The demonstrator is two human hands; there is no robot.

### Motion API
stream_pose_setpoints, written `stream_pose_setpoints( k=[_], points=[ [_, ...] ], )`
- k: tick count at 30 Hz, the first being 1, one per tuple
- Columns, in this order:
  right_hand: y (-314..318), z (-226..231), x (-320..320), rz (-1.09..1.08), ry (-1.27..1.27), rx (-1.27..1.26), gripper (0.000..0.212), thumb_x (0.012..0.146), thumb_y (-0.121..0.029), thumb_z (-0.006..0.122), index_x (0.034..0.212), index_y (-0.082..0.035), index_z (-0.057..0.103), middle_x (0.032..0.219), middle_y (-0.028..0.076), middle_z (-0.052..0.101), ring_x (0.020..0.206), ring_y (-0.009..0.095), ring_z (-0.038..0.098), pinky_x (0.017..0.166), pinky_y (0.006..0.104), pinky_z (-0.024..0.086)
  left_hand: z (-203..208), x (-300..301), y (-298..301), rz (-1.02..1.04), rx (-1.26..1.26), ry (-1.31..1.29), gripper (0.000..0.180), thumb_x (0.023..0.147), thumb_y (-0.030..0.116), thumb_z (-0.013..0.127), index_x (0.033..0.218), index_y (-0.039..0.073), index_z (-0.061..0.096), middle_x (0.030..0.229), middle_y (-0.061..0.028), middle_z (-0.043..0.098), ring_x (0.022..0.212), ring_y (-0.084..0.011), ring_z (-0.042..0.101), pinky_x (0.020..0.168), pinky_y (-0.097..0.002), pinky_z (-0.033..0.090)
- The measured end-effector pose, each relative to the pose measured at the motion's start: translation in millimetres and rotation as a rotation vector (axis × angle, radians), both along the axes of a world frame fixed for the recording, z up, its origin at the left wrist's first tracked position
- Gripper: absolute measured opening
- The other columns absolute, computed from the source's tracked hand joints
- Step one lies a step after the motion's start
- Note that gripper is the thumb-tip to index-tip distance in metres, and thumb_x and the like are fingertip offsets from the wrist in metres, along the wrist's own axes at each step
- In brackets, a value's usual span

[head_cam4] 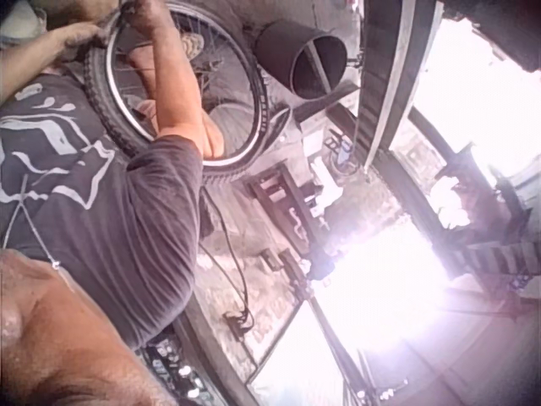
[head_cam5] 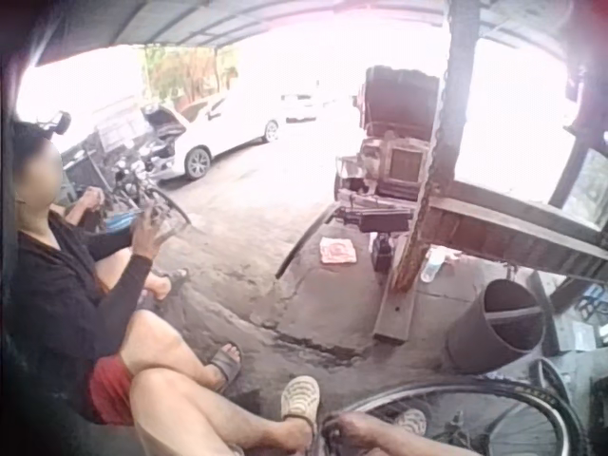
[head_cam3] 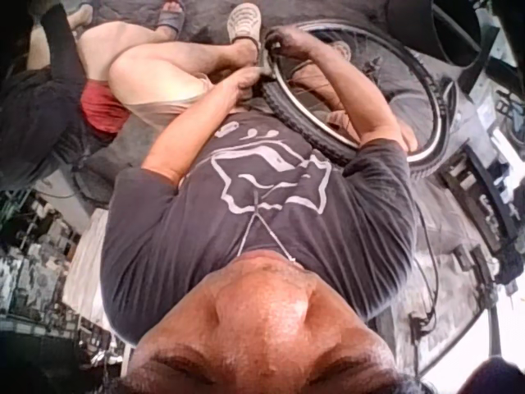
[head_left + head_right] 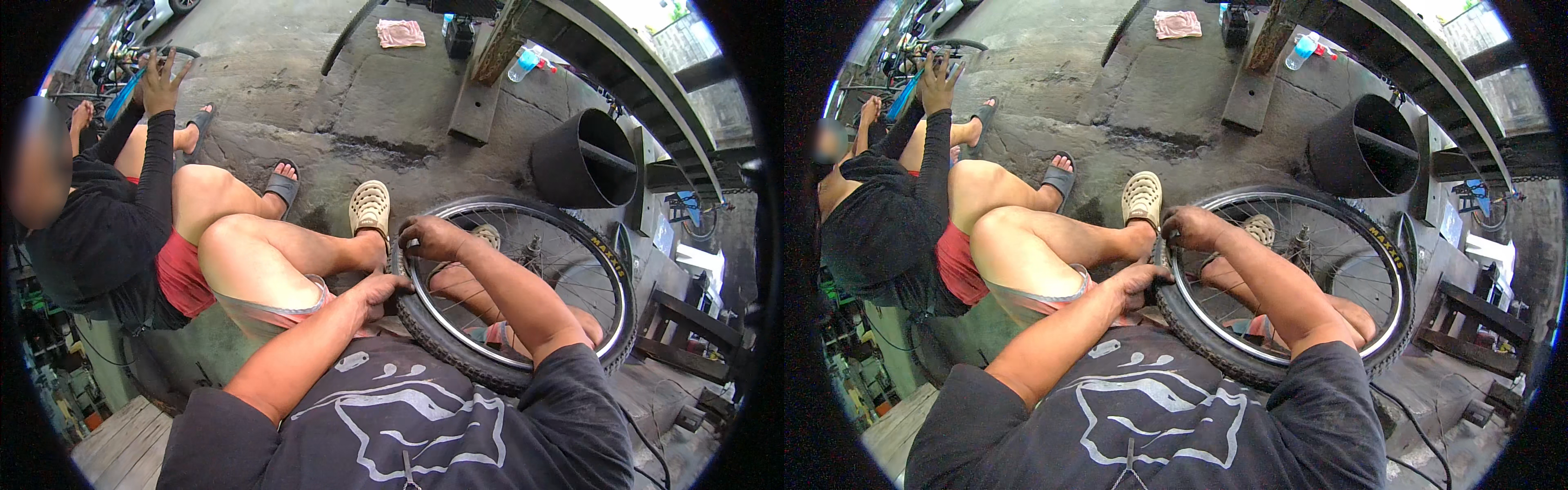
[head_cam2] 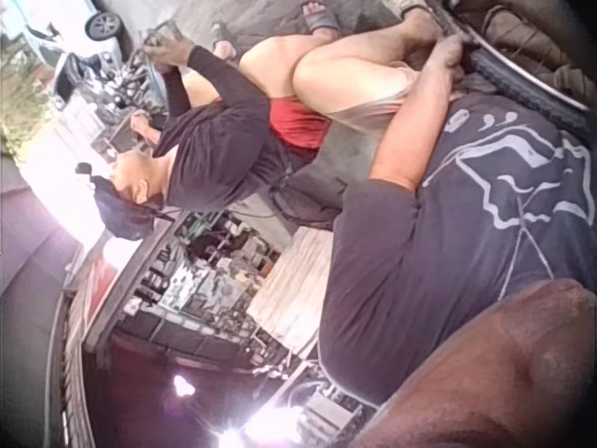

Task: The person is seated on the ground in a bicycle repair shop, working on a bicycle wheel. They are using their hands to manipulate the tire and inner tube, attempting to seat the tire onto the rim.

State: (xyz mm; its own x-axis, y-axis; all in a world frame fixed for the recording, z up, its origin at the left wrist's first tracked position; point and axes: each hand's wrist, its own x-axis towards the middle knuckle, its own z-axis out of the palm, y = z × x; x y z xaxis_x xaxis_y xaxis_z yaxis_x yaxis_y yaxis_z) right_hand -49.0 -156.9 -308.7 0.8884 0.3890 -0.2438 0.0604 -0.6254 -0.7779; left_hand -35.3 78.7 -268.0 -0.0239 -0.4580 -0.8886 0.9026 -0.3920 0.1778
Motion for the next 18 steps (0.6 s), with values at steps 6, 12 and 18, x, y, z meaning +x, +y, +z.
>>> stream_pose_setpoints(
  k=[6,12,18],
  points=[
    [3.2,-40.1,-15.6,0.05,0.031,0.006,0.022,0.093,-0.017,0.077,0.112,-0.01,0.084,0.124,0.017,0.078,0.113,0.042,0.075,0.097,0.0497,0.061,-25.6,-12.1,-9.5,-0.127,0.152,-0.465,0.062,0.091,0.01,0.08,0.148,-0.008,0.061,0.123,-0.0194,0.078,0.107,-0.0338,0.079,0.095,-0.0479,0.065],
    [8.7,-48.4,-17.3,0.245,-0.107,-0.077,0.026,0.09,-0.019,0.072,0.112,-0.01,0.083,0.118,0.018,0.077,0.109,0.041,0.075,0.096,0.0502,0.061,-45.6,-9.7,-1.4,-0.316,0.236,-0.715,0.069,0.089,0.014,0.083,0.15,-0.011,0.061,0.133,-0.0201,0.077,0.113,-0.0311,0.077,0.097,-0.0422,0.063],
    [8.6,-54.3,3.9,0.325,-0.19,-0.209,0.029,0.087,-0.016,0.074,0.113,-0.013,0.084,0.117,0.015,0.078,0.119,0.037,0.072,0.103,0.0482,0.059,-41.1,-1.7,2.7,-0.114,0.11,-0.611,0.073,0.091,0.011,0.077,0.158,-0.008,0.055,0.137,-0.0202,0.076,0.117,-0.0297,0.076,0.098,-0.0411,0.062]
  ],
)
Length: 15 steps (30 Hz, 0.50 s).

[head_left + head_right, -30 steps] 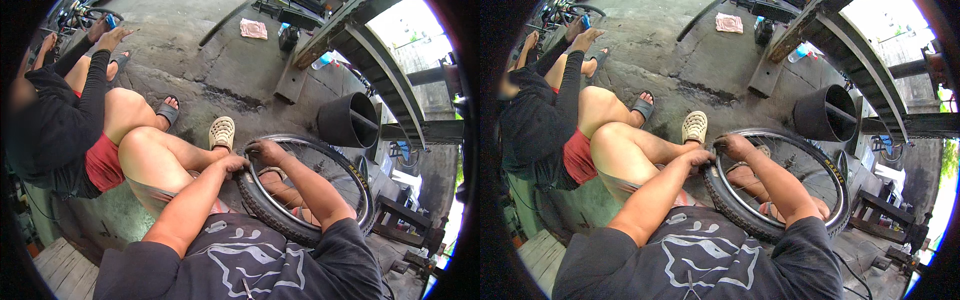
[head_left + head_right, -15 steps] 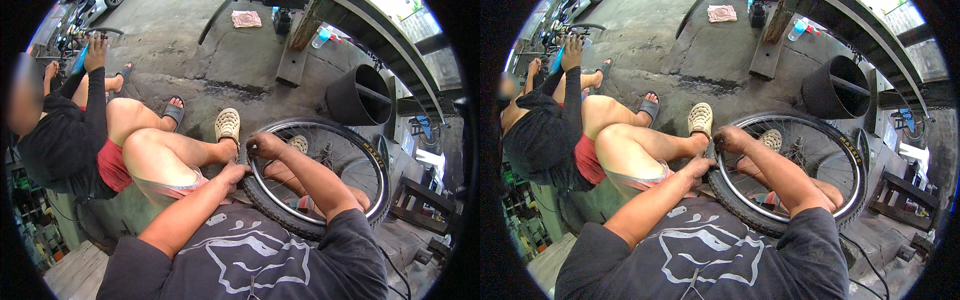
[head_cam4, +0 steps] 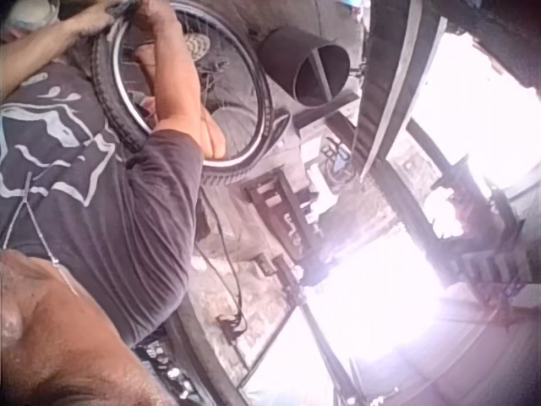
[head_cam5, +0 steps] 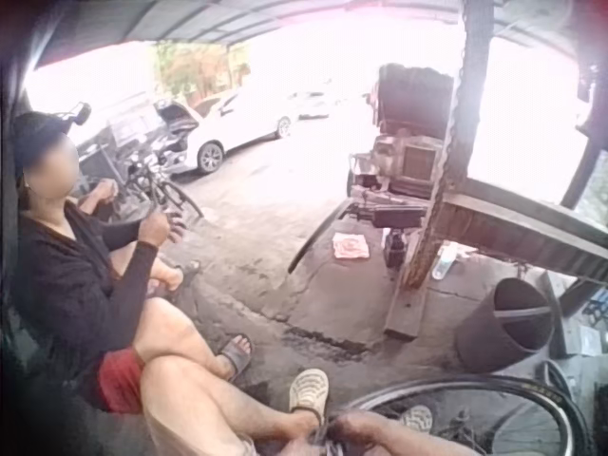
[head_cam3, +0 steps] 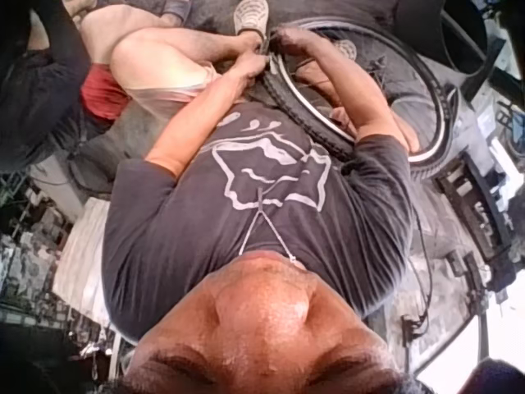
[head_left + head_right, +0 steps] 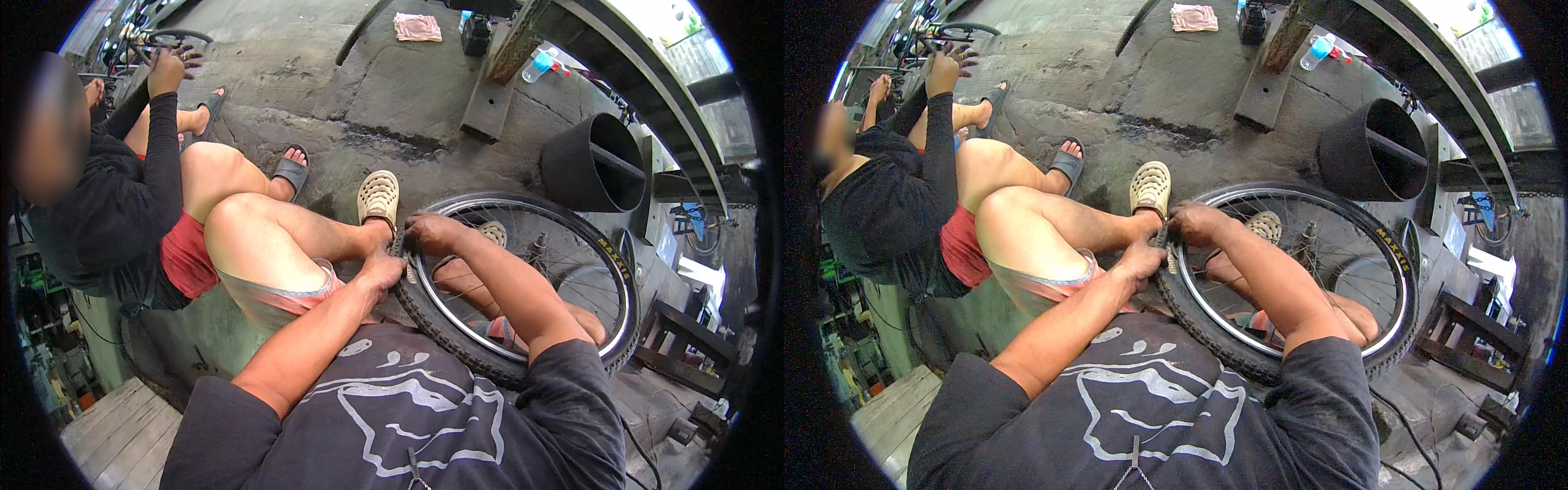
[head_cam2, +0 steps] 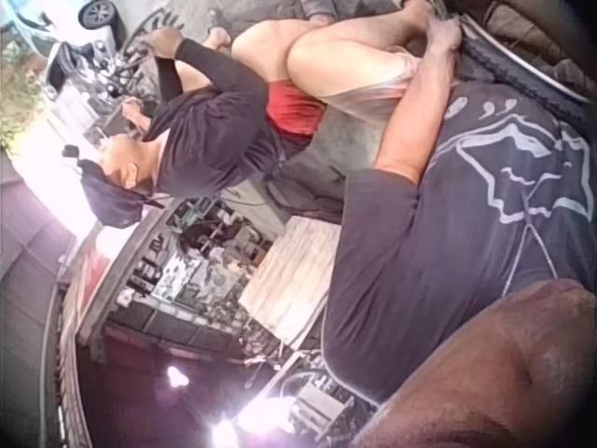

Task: The person is seated on the ground in a bicycle repair shop, working on a bicycle wheel. They are using their hands to manipulate the tire and inner tube, attempting to seat the tire onto the rim.

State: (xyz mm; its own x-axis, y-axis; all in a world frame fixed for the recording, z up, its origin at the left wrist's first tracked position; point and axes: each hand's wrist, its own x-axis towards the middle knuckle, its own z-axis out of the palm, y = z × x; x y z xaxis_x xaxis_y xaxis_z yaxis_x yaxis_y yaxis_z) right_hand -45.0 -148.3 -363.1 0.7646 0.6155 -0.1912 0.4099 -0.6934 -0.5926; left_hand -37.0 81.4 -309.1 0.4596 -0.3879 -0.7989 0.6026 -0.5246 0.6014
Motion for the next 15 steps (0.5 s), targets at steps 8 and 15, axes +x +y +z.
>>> stream_pose_setpoints(
  k=[8,15],
  points=[
    [1.6,10.2,21.7,0.043,0.065,-0.088,0.023,0.088,-0.019,0.075,0.108,-0.013,0.085,0.118,0.011,0.079,0.12,0.036,0.071,0.105,0.0478,0.057,41.4,12.2,-10.7,0.066,-0.036,-0.023,0.086,0.089,0.006,0.071,0.17,-0.002,0.045,0.147,-0.0217,0.071,0.127,-0.0318,0.072,0.108,-0.0403,0.058],
    [-12.2,27.4,48.3,0.105,0.066,-0.053,0.019,0.089,-0.015,0.073,0.106,-0.011,0.082,0.116,0.016,0.076,0.121,0.038,0.069,0.108,0.0504,0.055,12.2,29.1,-11.1,0.204,-0.165,-0.057,0.095,0.085,0.001,0.069,0.173,-0.004,0.035,0.151,-0.0255,0.065,0.127,-0.0352,0.071,0.106,-0.0408,0.058]
  ],
)
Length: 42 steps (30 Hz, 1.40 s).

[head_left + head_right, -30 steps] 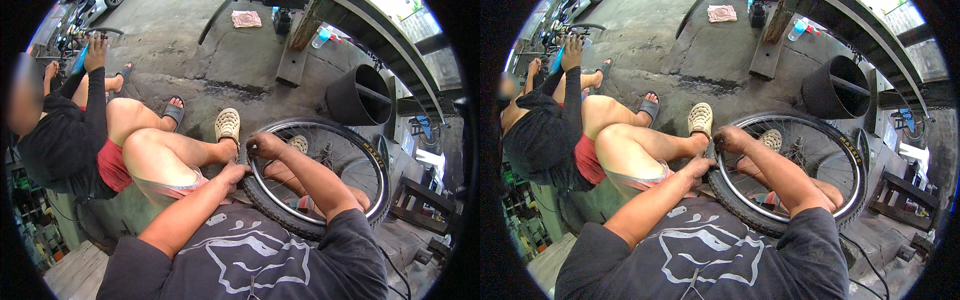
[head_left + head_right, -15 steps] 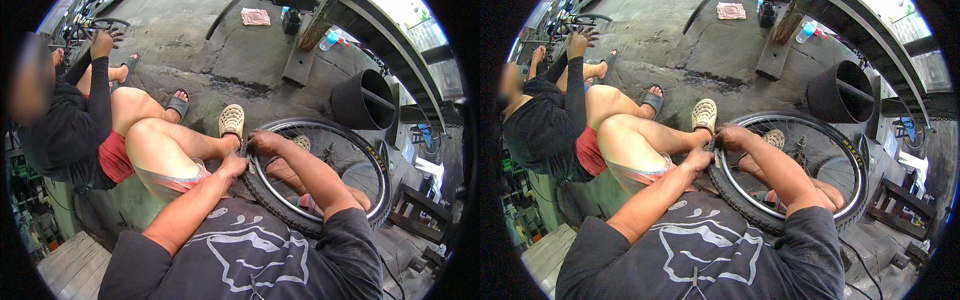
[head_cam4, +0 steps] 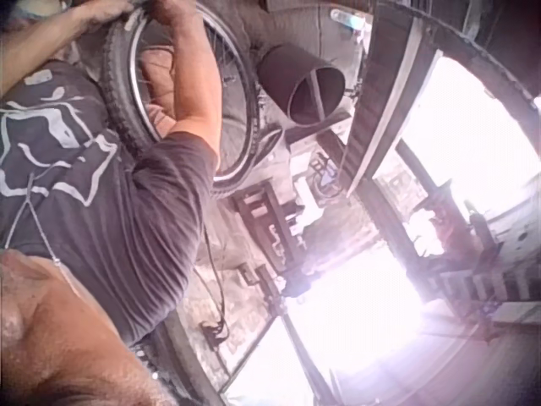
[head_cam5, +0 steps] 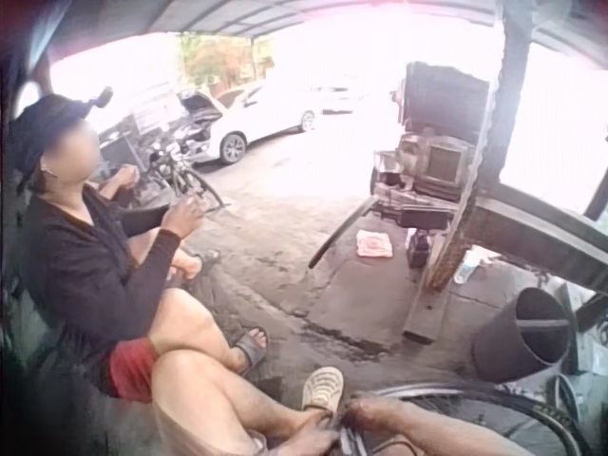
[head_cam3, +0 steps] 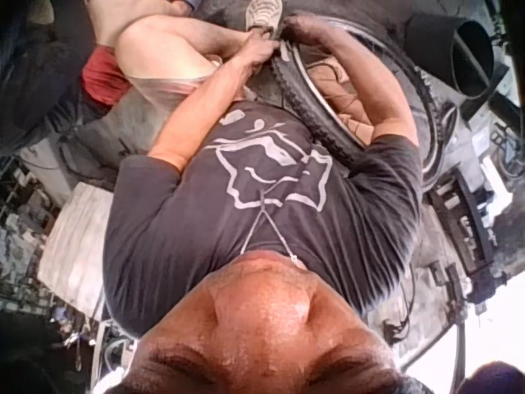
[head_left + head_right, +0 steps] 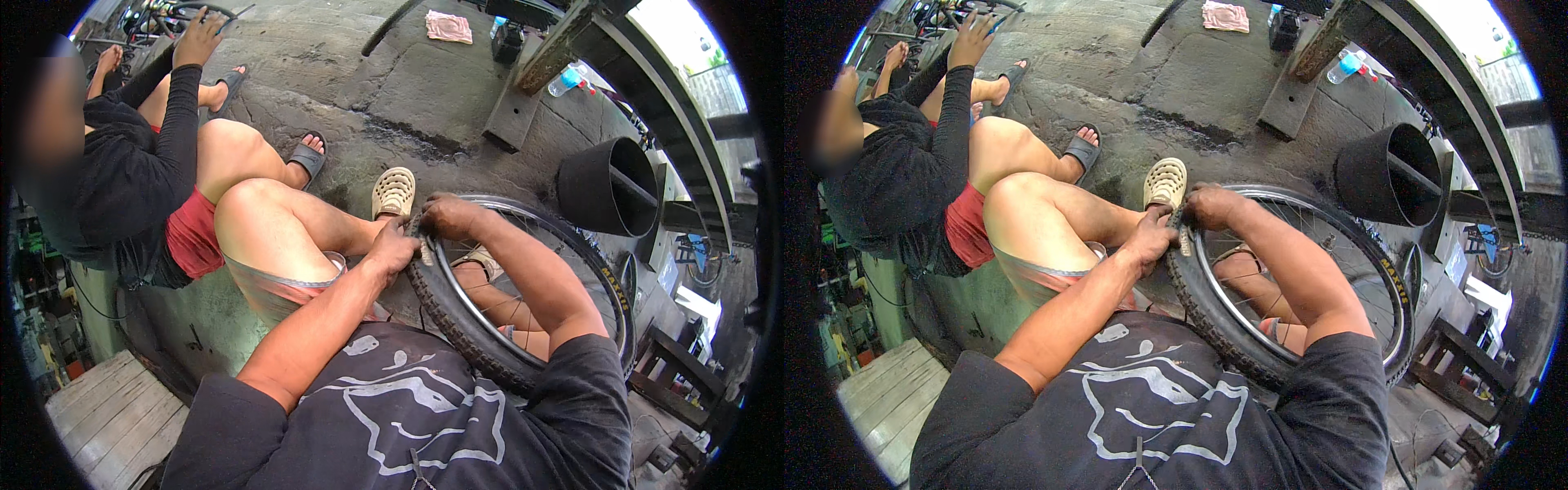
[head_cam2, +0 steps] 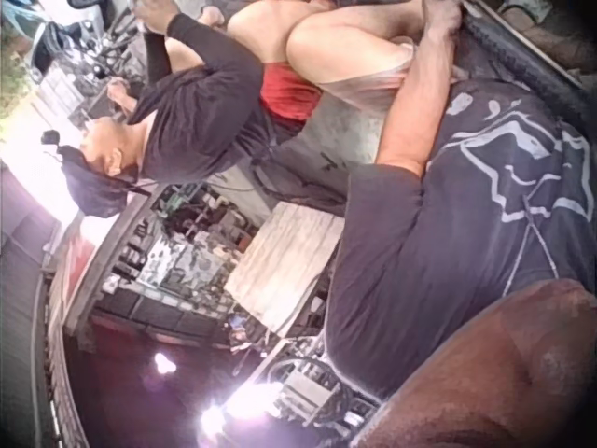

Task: The person is seated on the ground in a bicycle repair shop, working on a bicycle wheel. They are using their hands to manipulate the tire and inner tube, attempting to seat the tire onto the rim.

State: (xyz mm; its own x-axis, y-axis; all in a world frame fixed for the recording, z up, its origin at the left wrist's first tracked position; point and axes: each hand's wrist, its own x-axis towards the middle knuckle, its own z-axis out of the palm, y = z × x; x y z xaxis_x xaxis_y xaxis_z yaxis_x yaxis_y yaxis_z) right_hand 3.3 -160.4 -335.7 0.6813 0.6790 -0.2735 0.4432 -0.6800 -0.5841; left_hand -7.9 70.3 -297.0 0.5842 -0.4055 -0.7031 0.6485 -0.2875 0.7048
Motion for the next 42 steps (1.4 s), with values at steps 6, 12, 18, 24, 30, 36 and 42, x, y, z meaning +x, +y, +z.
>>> stream_pose_setpoints(
  k=[6,12,18,24,30,36,42],
  points=[
    [-68.8,90.0,1.9,-0.467,-0.022,0.181,0.041,0.087,-0.001,0.069,0.124,-0.007,0.083,0.131,0.025,0.068,0.126,0.043,0.066,0.113,0.0493,0.051,79.4,36.6,-60.0,0.224,-0.221,0.229,0.049,0.09,0.01,0.072,0.137,0.001,0.067,0.107,-0.017,0.078,0.082,-0.0305,0.077,0.077,-0.0475,0.067],
    [-32.2,146.9,12.5,-0.725,0.614,0.047,0.071,0.107,-0.042,0.059,0.165,-0.002,0.054,0.15,0.033,0.069,0.139,0.046,0.067,0.121,0.0486,0.049,35.3,56.3,-61.8,0.158,-0.36,0.591,0.03,0.099,0.031,0.065,0.107,0.005,0.077,0.091,-0.0119,0.081,0.076,-0.0312,0.077,0.084,-0.0495,0.066],
    [-18.7,215.2,-13.9,-0.847,0.526,0.059,0.098,0.099,-0.052,0.069,0.178,-0.007,0.034,0.152,0.033,0.068,0.14,0.037,0.067,0.117,0.0435,0.049,76.4,45.3,-68.5,0.174,-0.497,0.496,0.022,0.096,0.02,0.065,0.105,0.003,0.076,0.092,-0.0117,0.08,0.08,-0.0292,0.078,0.081,-0.0446,0.066],
    [-59.8,261.3,-4.6,-0.762,0.206,0.413,0.062,0.106,-0.045,0.071,0.157,-0.01,0.064,0.129,0.01,0.078,0.115,0.02,0.067,0.106,0.0394,0.053,212.5,51.1,-89.6,0.189,-0.707,0.238,0.029,0.093,0.021,0.069,0.116,0.005,0.074,0.1,-0.0118,0.078,0.09,-0.0291,0.076,0.09,-0.0425,0.062],
    [-110.5,462.5,-18.5,-0.585,-0.223,0.317,0.049,0.111,-0.044,0.06,0.136,-0.003,0.074,0.115,0.01,0.079,0.106,0.017,0.072,0.096,0.0374,0.058,413.6,34.6,-103.1,0.048,-1.049,-0.055,0.016,0.103,0.021,0.066,0.11,0.008,0.073,0.097,-0.0083,0.075,0.092,-0.0247,0.075,0.091,-0.0419,0.06],
    [-96.4,574.8,-55.8,-0.952,0.027,0.765,0.047,0.109,-0.042,0.063,0.13,-0.002,0.074,0.104,0.013,0.083,0.084,0.014,0.078,0.078,0.0329,0.066,502.7,48.1,-141.8,-0.043,-1.139,-0.339,0.017,0.103,0.021,0.067,0.104,0.006,0.074,0.092,-0.0081,0.076,0.086,-0.0244,0.073,0.087,-0.0415,0.059],
    [-76.6,485.8,-31.2,-0.852,-0.492,0.749,0.074,0.103,-0.04,0.067,0.163,0.0,0.053,0.145,0.021,0.07,0.127,0.021,0.067,0.11,0.0377,0.055,474.7,70.8,-131.6,-0.089,-0.949,-0.474,0.021,0.098,0.025,0.075,0.111,0.008,0.073,0.096,-0.0084,0.075,0.087,-0.0251,0.072,0.091,-0.0418,0.06]
  ],
)
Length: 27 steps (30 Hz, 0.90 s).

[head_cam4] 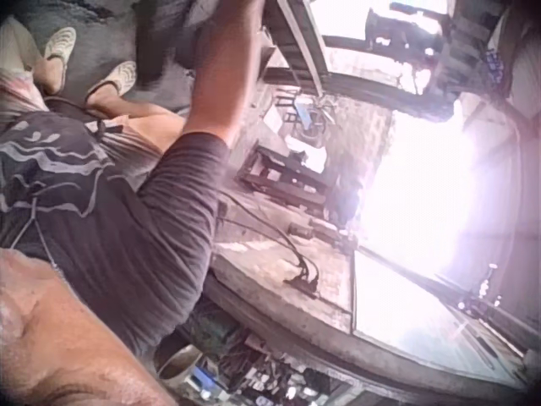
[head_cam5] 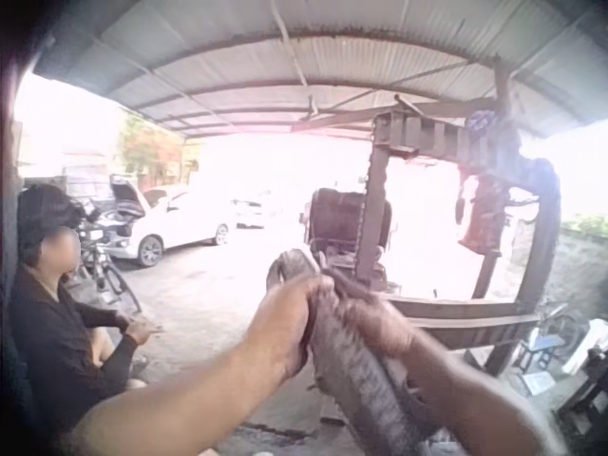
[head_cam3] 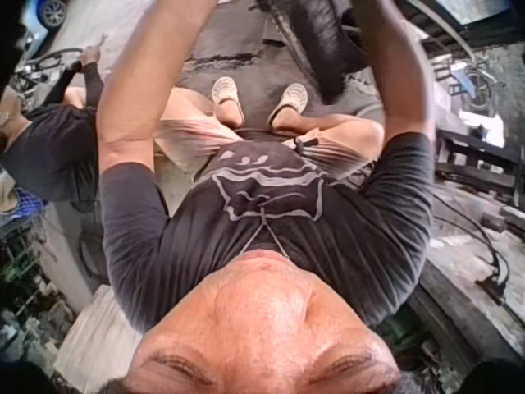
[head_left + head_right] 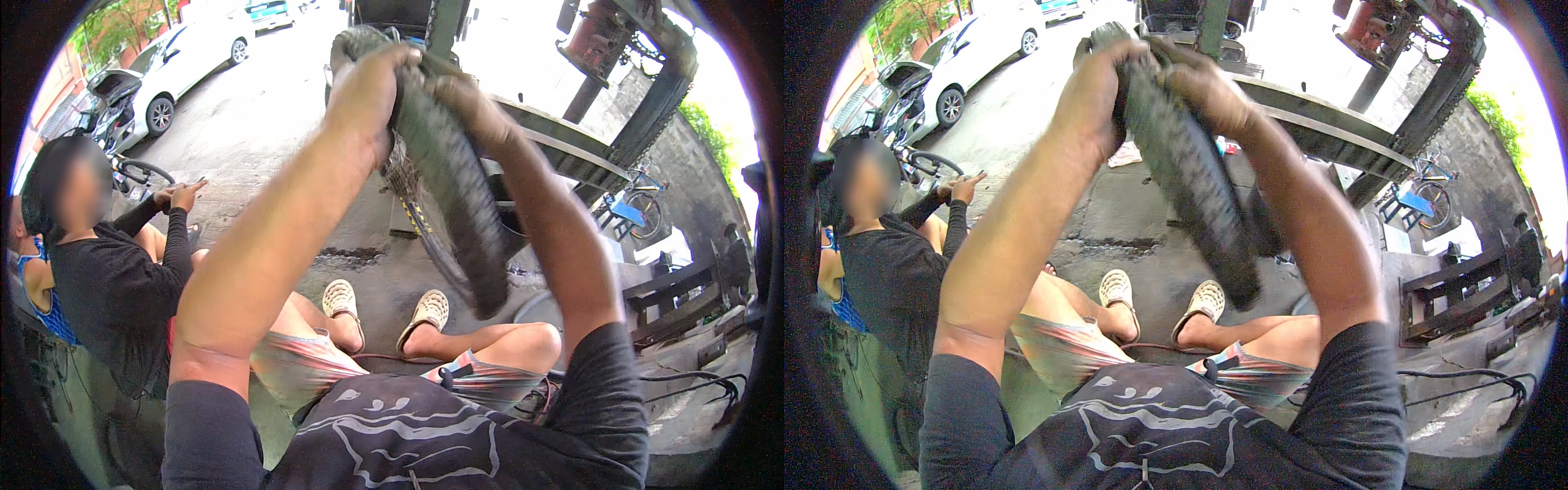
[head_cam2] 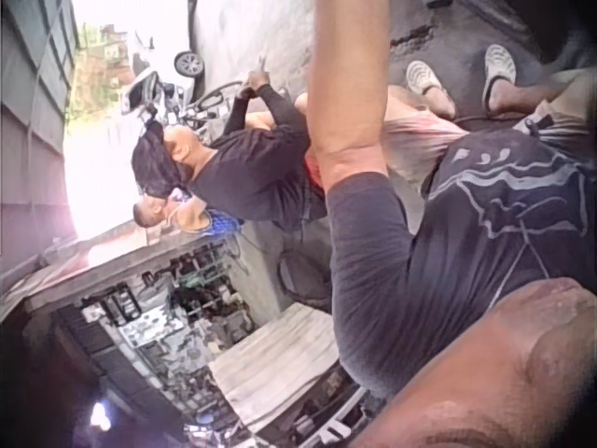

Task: The person is seated on the ground in a bicycle repair shop, working on a bicycle wheel. They are using their hands to manipulate the tire and inner tube, attempting to seat the tire onto the rim.

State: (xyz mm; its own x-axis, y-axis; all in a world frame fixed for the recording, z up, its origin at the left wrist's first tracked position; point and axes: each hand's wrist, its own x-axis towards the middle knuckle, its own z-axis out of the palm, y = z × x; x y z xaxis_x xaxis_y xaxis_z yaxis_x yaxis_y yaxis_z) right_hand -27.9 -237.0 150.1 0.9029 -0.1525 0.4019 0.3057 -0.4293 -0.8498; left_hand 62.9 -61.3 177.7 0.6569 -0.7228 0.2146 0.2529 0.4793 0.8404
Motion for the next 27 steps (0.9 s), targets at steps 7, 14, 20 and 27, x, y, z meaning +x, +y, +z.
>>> stream_pose_setpoints(
  k=[7,14,20,27],
  points=[
    [105.2,-186.0,-17.7,-0.358,-0.267,-0.058,0.107,0.087,-0.016,0.079,0.179,-0.004,0.028,0.172,0.031,0.048,0.159,0.044,0.049,0.134,0.0497,0.038,-123.3,14.3,62.7,-0.069,0.268,-0.221,0.091,0.079,0.012,0.086,0.162,-0.001,0.05,0.13,-0.0136,0.074,0.113,-0.0236,0.075,0.1,-0.039,0.063],
    [152.3,-263.0,-55.0,-0.441,-0.171,0.048,0.125,0.086,-0.022,0.09,0.18,0.0,0.01,0.165,0.036,0.049,0.154,0.049,0.053,0.128,0.0508,0.045,-171.4,15.8,82.1,-0.238,0.69,-0.16,0.082,0.077,0.006,0.079,0.154,-0.007,0.055,0.123,-0.014,0.075,0.102,-0.0222,0.076,0.097,-0.0372,0.065],
    [117.0,-210.4,-76.9,-0.408,0.06,0.514,0.09,0.103,-0.028,0.083,0.172,-0.006,0.03,0.135,0.031,0.073,0.125,0.042,0.075,0.111,0.0503,0.056,-148.0,-4.8,60.9,-0.25,0.822,-0.321,0.068,0.078,0.0,0.086,0.142,-0.004,0.063,0.116,-0.012,0.078,0.097,-0.0201,0.078,0.092,-0.0376,0.067],
    [113.8,-215.0,-80.2,-0.514,0.057,0.666,0.057,0.108,-0.013,0.076,0.155,-0.007,0.043,0.122,0.024,0.076,0.115,0.03,0.076,0.098,0.0438,0.06,-154.5,-7.2,58.2,-0.37,0.745,-0.132,0.066,0.079,0.002,0.085,0.142,-0.004,0.064,0.116,-0.0149,0.079,0.097,-0.0259,0.081,0.092,-0.0419,0.069]
  ],
)
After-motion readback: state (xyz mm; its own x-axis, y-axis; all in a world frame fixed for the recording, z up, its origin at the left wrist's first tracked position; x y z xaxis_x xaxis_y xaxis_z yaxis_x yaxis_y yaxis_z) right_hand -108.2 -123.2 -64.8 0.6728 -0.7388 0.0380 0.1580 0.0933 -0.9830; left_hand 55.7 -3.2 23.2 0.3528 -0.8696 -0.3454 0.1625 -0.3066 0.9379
